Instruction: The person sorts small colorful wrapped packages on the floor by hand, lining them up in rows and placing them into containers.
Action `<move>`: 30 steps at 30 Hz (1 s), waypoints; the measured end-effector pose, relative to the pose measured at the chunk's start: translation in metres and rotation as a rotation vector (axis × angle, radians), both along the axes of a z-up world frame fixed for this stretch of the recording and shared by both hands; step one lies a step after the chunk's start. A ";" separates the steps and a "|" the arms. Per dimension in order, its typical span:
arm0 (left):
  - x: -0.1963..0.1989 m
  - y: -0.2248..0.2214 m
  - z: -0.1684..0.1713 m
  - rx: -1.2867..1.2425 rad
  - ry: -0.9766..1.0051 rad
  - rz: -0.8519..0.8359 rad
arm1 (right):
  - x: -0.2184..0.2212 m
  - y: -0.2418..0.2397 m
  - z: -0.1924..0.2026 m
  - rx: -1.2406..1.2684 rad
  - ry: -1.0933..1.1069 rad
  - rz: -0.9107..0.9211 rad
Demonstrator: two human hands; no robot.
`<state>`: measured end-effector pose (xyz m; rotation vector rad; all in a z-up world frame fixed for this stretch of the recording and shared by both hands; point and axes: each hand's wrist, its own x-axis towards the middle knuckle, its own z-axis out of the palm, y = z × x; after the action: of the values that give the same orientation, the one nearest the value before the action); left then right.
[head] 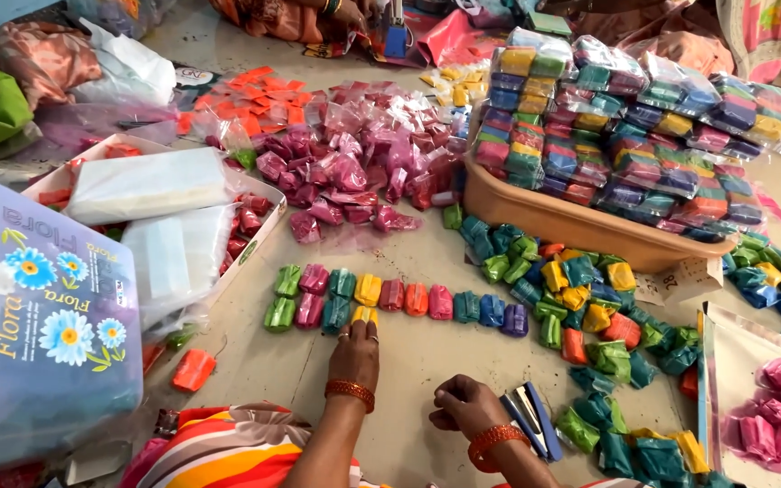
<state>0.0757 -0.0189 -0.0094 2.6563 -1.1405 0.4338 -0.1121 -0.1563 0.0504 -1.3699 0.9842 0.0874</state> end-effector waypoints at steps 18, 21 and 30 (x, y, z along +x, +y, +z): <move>-0.068 0.026 0.053 -0.153 0.399 -0.082 | -0.030 0.005 0.050 -1.011 0.006 0.291; -0.089 0.046 0.069 -0.325 0.302 -0.124 | -0.063 0.014 0.116 -1.060 0.119 0.160; -0.095 0.057 0.051 -0.398 0.514 -0.151 | -0.432 -0.171 0.083 -1.508 0.185 0.035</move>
<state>-0.0196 0.0378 0.0418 2.1380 -0.9591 -0.0528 -0.5439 -0.3277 0.1334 -2.7661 1.1966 -0.6422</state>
